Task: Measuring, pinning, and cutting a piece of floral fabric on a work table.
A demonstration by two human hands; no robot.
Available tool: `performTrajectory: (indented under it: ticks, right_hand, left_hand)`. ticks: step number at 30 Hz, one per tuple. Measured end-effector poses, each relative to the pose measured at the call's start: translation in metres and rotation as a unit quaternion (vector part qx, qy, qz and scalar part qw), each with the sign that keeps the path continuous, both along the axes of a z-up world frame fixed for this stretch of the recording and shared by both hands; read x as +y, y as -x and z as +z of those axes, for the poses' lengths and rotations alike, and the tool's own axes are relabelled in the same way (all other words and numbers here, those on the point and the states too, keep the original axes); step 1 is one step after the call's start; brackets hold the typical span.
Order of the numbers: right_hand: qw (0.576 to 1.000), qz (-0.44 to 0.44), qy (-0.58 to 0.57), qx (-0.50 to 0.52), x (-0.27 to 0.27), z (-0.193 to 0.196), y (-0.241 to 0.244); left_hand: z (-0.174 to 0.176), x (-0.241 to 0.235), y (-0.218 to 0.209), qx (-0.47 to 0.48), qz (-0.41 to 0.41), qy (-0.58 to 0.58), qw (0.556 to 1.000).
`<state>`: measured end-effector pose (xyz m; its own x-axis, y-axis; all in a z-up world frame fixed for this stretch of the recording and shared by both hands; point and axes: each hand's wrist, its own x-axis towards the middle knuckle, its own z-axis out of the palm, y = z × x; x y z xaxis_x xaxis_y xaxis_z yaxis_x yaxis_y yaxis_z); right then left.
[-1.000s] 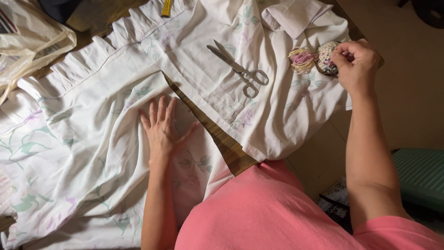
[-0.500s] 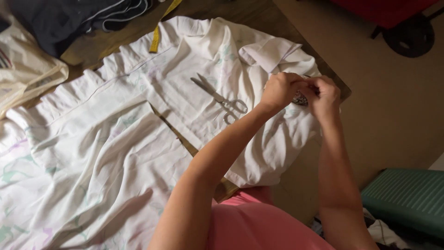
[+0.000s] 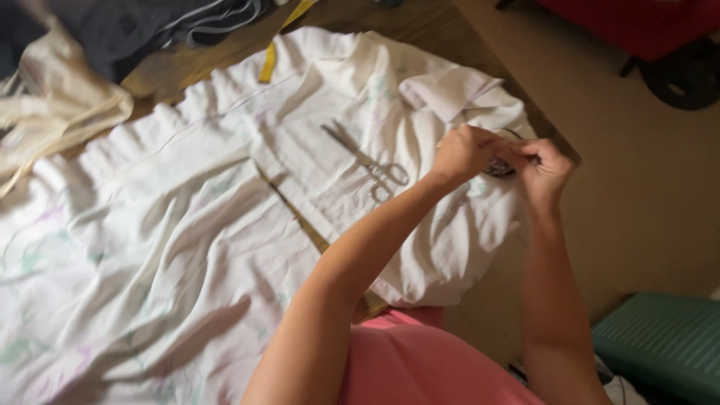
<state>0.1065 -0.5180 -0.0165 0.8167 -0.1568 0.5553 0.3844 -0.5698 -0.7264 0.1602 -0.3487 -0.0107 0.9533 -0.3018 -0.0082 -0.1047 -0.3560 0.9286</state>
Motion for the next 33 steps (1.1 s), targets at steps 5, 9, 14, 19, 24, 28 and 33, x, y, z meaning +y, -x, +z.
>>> performTrajectory:
  ticks: [5,9,14,19,24,28,33]
  right_hand:
    - [0.983,0.076,0.167,0.015,-0.014,0.005,0.007]
    - [0.966,0.114,0.224,-0.066,0.01,0.031,0.012]
    - [0.945,-0.02,0.256,0.203,0.043,0.034,0.015]
    - [0.901,-0.212,0.319,0.203,0.027,-0.002,-0.019]
    - [0.933,0.136,0.283,-0.175,0.174,0.047,-0.017]
    - [0.9,0.247,0.347,-0.089,0.231,0.029,-0.012]
    - [0.896,0.29,0.326,-0.087,0.241,0.016,-0.001]
  left_hand:
    - [-0.008,0.063,0.017,-0.102,-0.02,0.002,0.995]
    - [0.014,0.221,0.069,-0.204,0.1,-0.046,0.973]
    - [0.015,0.327,0.222,-0.172,0.201,-0.246,0.932]
    - [-0.052,0.313,0.27,-0.106,0.233,-0.414,0.874]
    - [-0.028,0.309,0.268,-0.076,0.237,-0.392,0.886]
    - [-0.035,0.313,0.265,-0.075,0.235,-0.395,0.885]
    - [-0.025,0.312,0.265,-0.06,0.236,-0.383,0.891]
